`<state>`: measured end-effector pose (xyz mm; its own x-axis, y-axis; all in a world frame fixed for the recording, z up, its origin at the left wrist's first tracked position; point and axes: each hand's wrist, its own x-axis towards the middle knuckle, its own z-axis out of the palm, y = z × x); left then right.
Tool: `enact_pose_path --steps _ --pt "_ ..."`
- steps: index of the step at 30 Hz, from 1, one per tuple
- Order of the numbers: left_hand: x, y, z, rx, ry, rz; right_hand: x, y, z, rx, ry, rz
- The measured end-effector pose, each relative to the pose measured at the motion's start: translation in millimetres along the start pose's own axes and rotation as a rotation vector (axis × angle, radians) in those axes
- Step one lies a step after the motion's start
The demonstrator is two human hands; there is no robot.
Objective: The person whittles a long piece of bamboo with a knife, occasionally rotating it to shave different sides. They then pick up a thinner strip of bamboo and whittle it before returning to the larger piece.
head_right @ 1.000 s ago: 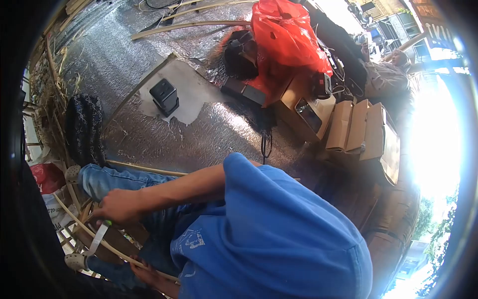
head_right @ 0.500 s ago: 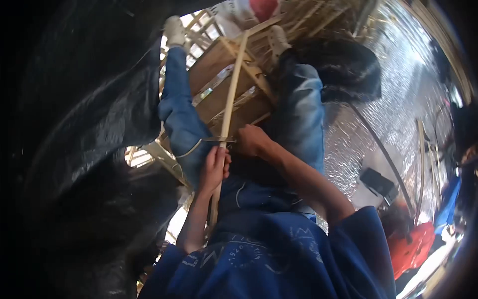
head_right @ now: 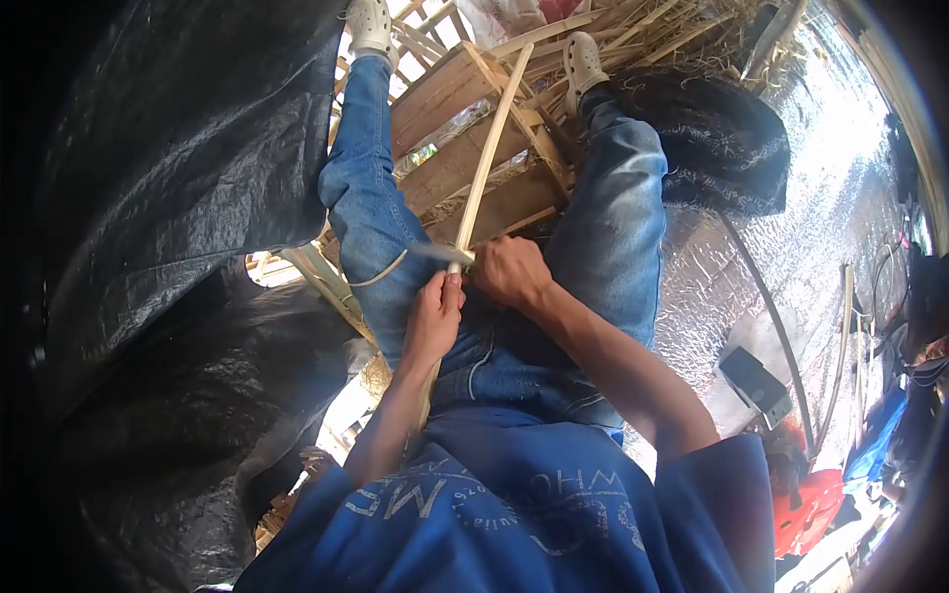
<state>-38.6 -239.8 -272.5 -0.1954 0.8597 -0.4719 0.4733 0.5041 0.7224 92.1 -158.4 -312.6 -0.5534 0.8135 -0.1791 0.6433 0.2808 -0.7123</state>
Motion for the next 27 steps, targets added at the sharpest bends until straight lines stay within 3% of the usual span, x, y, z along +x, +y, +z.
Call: enact_pose_path --steps 2,9,16,19,27 --pt "-6 3 3 0.084 0.096 0.112 3 5 4 -0.031 0.005 -0.012" --pt "-12 9 -2 0.123 0.085 0.158 10 10 17 -0.104 0.079 -0.009" --pt "-26 -1 2 0.175 0.113 0.161 0 2 9 -0.128 0.014 -0.033" --pt "-21 -2 2 0.059 0.082 0.104 -5 -1 9 -0.138 0.021 -0.052" --pt "-19 -1 2 0.114 0.072 0.091 1 5 20 -0.189 0.083 0.032"
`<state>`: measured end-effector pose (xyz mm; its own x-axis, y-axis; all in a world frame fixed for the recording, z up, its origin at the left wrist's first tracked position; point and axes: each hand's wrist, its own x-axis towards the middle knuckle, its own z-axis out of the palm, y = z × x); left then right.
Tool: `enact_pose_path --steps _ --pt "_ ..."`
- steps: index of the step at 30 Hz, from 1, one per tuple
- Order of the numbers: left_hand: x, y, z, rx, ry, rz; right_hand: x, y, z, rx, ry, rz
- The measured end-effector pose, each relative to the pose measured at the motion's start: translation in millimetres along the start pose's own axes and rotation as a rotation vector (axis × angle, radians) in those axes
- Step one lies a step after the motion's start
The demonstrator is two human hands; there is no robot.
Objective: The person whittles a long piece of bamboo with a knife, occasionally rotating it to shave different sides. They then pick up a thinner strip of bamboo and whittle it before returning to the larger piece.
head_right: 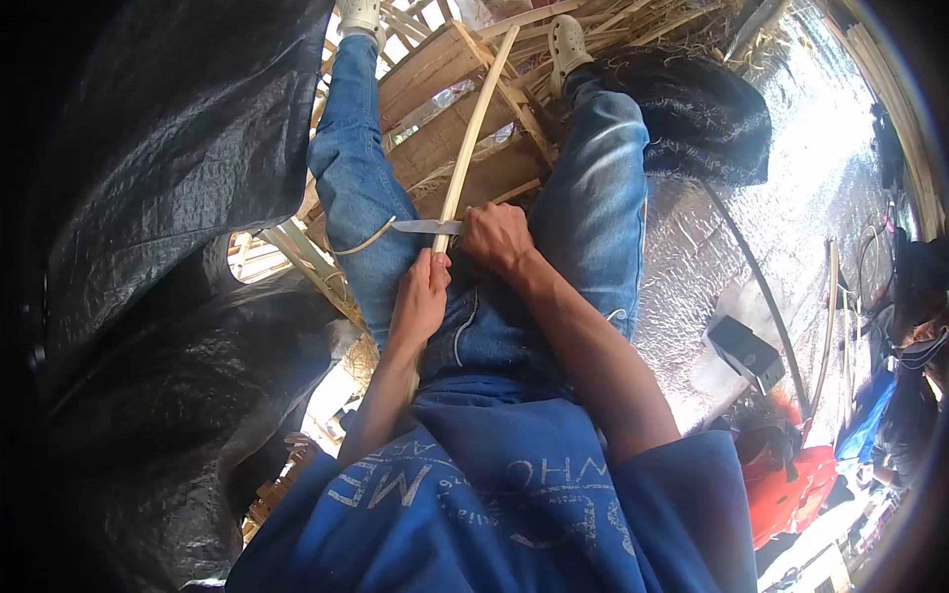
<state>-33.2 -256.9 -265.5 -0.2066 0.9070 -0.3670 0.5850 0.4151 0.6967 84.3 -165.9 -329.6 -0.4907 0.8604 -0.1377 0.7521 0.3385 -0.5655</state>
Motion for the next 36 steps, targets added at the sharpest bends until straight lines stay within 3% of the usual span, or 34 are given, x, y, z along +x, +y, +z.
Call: enact_pose_path --steps 14,17,19,23,29,33,36 --pt "2 -5 6 -0.052 -0.012 0.035 -13 -3 -17 -0.051 -0.052 0.02" --pt "9 -2 3 -0.074 -0.086 -0.048 -12 -3 -21 -0.053 -0.071 0.083" --pt "13 8 -5 -0.524 -0.204 -0.317 -11 -2 -21 -0.035 -0.1 0.073" --pt "28 0 0 -0.81 -0.206 -0.318 -8 0 -19 -0.032 -0.081 0.085" --pt "41 0 4 -0.797 -0.238 -0.384 -7 1 -21 -0.005 -0.079 0.126" --pt "44 0 9 -0.651 -0.176 -0.398 -6 5 -21 -0.001 -0.088 0.062" --pt "45 3 8 -0.722 -0.176 -0.42 -5 8 -22 0.027 -0.082 0.031"
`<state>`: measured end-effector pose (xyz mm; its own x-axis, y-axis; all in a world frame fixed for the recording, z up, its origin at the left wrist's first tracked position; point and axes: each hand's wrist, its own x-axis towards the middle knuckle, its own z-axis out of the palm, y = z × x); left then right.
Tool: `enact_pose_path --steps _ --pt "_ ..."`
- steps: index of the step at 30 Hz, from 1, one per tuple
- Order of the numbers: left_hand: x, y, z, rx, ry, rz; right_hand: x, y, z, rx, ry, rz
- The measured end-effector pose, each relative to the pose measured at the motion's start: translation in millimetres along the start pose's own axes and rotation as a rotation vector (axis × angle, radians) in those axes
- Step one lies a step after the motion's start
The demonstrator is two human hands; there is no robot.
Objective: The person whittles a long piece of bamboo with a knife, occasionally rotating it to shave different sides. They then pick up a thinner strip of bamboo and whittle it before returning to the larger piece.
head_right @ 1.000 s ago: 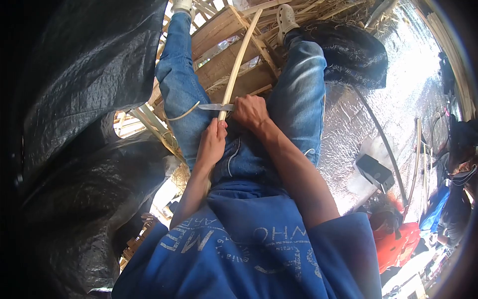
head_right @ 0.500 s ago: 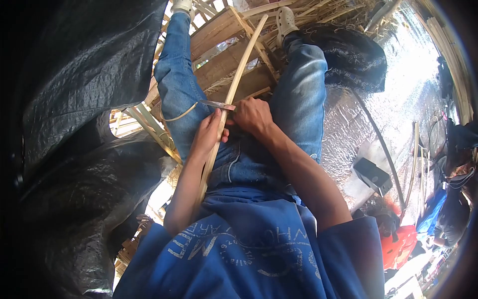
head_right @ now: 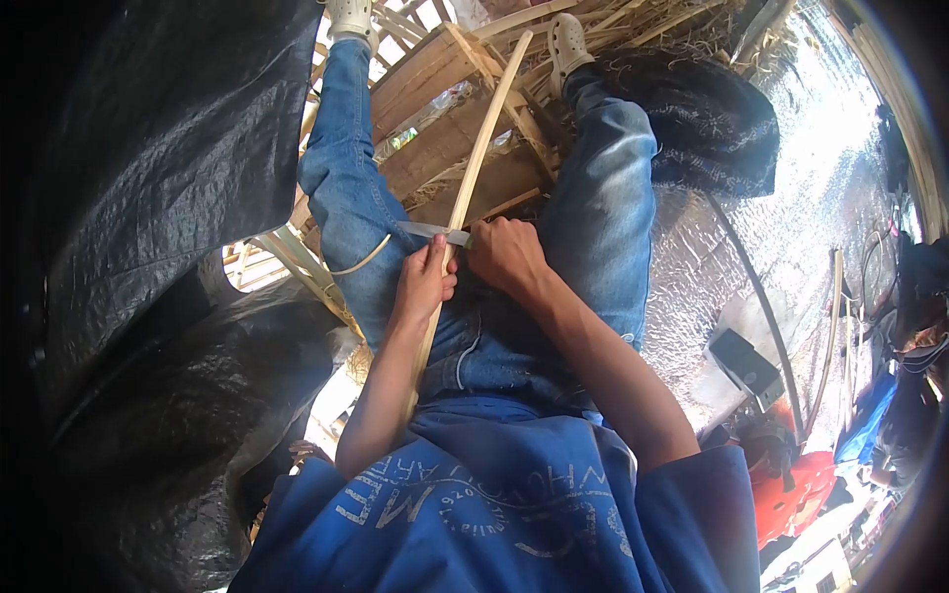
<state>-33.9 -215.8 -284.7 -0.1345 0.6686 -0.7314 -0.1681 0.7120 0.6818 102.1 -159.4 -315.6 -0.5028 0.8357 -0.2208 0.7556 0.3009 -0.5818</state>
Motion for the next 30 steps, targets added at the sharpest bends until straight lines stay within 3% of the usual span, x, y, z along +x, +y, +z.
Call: enact_pose_path --steps 5,8,11,13,18,23,25,27,28,29,30 --pt "0 -1 -4 -0.112 0.024 -0.025 0 0 -7 0.104 0.015 -0.078" --pt "0 -1 -2 -0.134 0.013 -0.05 -15 -9 -20 0.083 -0.103 0.041" --pt "-15 -13 -5 -0.001 -0.035 -0.026 -10 -10 -18 0.006 -0.191 0.134" --pt "-24 -13 -8 0.115 -0.019 0.038 -4 -5 -3 0.075 -0.171 0.068" --pt "8 -38 -26 0.355 0.028 0.262 7 -4 16 0.066 -0.037 0.065" --pt "-9 -15 -11 0.197 -0.048 0.184 3 2 32 0.136 0.141 0.038" --pt "-25 -6 -7 0.188 0.022 0.123 8 6 45 0.114 0.189 0.033" --pt "-36 -51 -17 0.289 0.001 0.169 28 42 85 0.152 0.339 0.024" --pt "-38 -65 -20 0.392 -0.01 0.219 69 69 97 0.549 0.263 0.35" --pt "-49 -63 -24 0.39 0.013 0.227 41 50 22 0.454 0.2 0.324" --pt "-68 -61 -37 0.199 -0.048 0.143 38 37 9 0.153 0.356 0.281"
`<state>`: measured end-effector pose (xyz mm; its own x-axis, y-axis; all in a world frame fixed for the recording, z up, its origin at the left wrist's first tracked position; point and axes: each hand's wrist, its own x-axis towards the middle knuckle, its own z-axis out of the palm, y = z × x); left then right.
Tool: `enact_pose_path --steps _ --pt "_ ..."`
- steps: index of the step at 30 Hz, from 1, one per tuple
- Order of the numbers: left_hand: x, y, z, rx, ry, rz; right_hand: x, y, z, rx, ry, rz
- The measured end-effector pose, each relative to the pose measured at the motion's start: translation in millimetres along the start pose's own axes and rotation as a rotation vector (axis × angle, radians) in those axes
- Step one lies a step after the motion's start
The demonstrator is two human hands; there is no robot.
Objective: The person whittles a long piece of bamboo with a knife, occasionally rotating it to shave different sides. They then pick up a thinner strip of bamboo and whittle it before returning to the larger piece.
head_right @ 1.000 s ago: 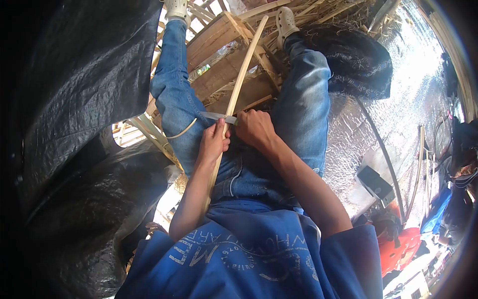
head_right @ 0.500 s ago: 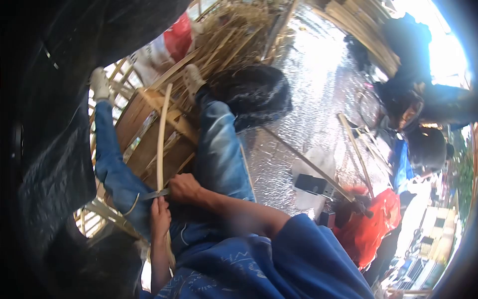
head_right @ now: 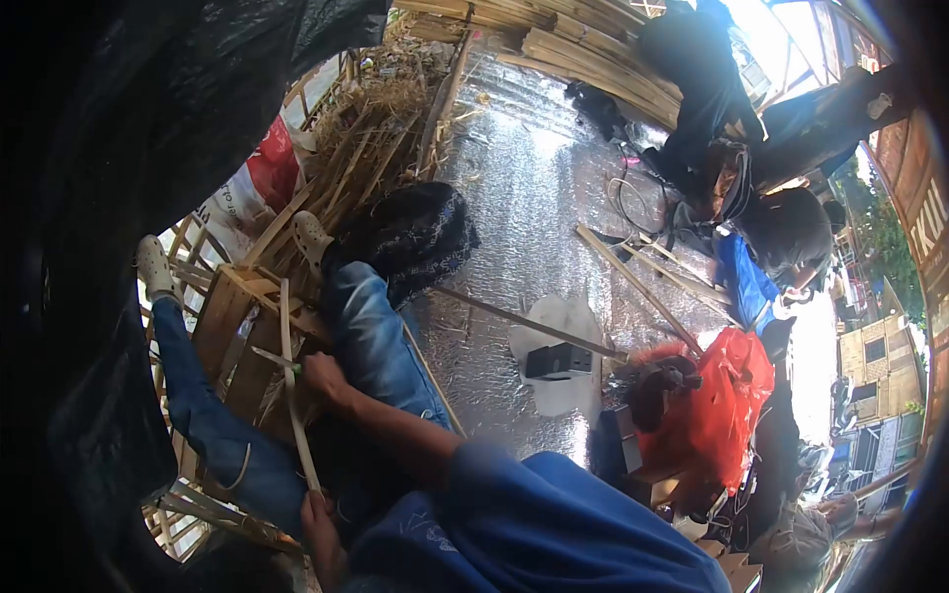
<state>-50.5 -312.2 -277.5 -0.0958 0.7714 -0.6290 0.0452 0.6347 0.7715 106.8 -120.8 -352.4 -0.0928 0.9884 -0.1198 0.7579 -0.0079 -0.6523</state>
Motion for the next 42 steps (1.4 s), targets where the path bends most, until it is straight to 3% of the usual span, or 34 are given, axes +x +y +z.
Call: enact_pose_path --steps 1,3,5,6,8,10,16,17,22,24,29,32,35,40,42 --pt "-15 2 -7 -0.214 -0.044 -0.066 -4 0 14 -0.072 -0.044 -0.051" --pt "-19 22 2 -0.24 0.011 -0.103 -17 0 22 -0.128 -0.198 -0.041" --pt "-11 33 8 -0.309 0.031 -0.043 -26 -14 -15 -0.1 -0.228 -0.005" --pt "-4 34 6 -0.262 0.029 0.018 -22 2 -13 -0.177 -0.231 -0.131" --pt "19 30 6 0.031 0.149 0.163 -33 -23 -47 0.013 -0.145 -0.031" --pt "38 36 10 0.173 0.24 0.227 -43 -38 -58 -0.015 -0.174 -0.087" --pt "58 47 18 0.407 0.245 0.253 -53 -35 -28 -0.152 -0.451 -0.337" --pt "62 44 17 0.39 0.246 0.366 -53 -38 -27 -0.138 -0.455 -0.329" --pt "57 50 22 0.444 0.247 0.242 -46 -42 -18 -0.153 -0.516 -0.285" --pt "55 54 26 0.459 0.254 0.193 -43 -37 -10 -0.166 -0.5 -0.259" --pt "55 50 29 0.454 0.29 0.292 -37 -39 -6 -0.193 -0.507 -0.205" --pt "47 57 31 0.431 0.246 0.236 -37 -27 7 -0.205 -0.384 -0.174" --pt "23 47 31 0.445 0.229 0.243 -27 -17 15 -0.136 -0.257 -0.079" --pt "-33 37 16 0.471 0.188 0.204 -23 -21 9 -0.119 -0.231 -0.082" --pt "-70 32 8 0.619 0.19 0.26 -22 -22 7 -0.085 -0.222 -0.049"
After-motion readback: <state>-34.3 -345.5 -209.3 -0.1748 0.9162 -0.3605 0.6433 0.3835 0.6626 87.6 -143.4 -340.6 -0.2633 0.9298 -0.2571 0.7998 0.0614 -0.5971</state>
